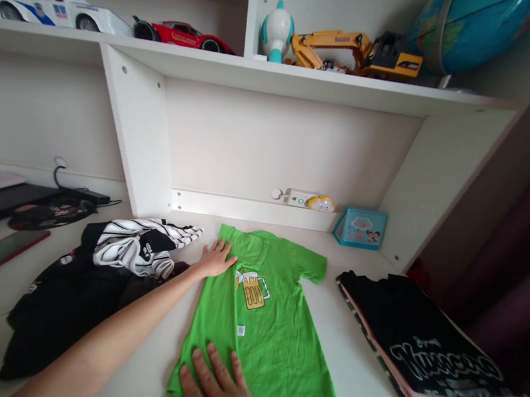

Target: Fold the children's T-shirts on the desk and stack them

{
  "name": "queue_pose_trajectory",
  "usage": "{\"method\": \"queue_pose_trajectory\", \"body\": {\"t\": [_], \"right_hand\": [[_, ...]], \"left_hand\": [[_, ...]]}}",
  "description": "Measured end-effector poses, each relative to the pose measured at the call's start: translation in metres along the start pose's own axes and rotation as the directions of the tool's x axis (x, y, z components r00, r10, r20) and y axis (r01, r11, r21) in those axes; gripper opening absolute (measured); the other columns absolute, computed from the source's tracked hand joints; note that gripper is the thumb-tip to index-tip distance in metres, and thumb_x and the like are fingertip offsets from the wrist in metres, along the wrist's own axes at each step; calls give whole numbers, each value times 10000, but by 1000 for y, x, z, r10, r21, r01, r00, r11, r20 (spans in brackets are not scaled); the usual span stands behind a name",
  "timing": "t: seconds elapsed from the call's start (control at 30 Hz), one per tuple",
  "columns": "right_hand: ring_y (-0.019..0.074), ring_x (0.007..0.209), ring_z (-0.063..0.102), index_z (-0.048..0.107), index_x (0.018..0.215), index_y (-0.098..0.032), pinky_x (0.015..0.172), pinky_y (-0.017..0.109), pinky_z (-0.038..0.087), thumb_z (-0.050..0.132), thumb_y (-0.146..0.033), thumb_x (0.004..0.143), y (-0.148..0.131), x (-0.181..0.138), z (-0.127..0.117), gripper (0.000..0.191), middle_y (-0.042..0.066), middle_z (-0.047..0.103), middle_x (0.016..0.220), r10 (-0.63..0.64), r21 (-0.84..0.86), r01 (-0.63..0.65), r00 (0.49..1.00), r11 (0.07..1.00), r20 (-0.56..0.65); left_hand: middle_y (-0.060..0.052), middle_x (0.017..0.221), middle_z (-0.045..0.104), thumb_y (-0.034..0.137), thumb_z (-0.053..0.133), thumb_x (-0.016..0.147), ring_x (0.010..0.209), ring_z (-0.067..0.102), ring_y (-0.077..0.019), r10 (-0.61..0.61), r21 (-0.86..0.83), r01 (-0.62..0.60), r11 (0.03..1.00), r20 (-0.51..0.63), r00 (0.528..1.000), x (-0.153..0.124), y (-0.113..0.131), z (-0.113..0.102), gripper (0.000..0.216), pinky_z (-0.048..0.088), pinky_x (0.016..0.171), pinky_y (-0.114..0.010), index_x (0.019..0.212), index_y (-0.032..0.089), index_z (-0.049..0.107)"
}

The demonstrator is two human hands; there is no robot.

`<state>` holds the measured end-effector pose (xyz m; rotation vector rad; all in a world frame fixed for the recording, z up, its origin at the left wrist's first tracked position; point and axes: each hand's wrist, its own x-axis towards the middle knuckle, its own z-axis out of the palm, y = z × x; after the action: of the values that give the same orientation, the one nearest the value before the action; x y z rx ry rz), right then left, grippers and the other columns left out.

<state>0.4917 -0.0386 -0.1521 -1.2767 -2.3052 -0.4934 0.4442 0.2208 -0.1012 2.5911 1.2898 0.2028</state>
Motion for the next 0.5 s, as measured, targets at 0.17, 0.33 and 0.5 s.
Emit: {"method": "queue_pose_trajectory", "body": {"t": [0.17, 0.33, 0.5], "right_hand": [[209, 1070, 540, 391, 1301, -306, 860, 313, 473, 451, -315, 876, -8, 9, -37, 429, 19, 519, 1219, -16, 153, 5, 997, 988, 75], [141, 1101, 520, 426, 1282, -285, 894, 258, 442, 372, -349, 904, 45, 19, -93, 387, 22, 521, 1246, 425, 440, -523, 851, 730, 307], [200, 1111, 499, 499, 1199, -76, 923, 302, 393, 353, -231, 906, 171, 10, -77, 363, 162, 536, 1194, 878, 5, -912, 395, 409, 270]], "left_hand": [[-183, 1448, 125, 695, 275, 765, 1325, 20, -352, -108, -4, 108, 994, -28, 994, 27, -11, -2, 801, 29, 975, -627, 1381, 182, 263], [-147, 1462, 94, 528, 198, 874, 1337, -26, -295, 30, 59, -19, 998, -188, 982, 20, -2, 3, 625, 41, 1014, -573, 1353, 145, 321], [-135, 1448, 184, 481, 209, 894, 1334, 110, -269, 134, 21, -132, 991, -101, 986, 1, -1, 16, 586, 155, 1046, -440, 1373, 151, 280]]}}
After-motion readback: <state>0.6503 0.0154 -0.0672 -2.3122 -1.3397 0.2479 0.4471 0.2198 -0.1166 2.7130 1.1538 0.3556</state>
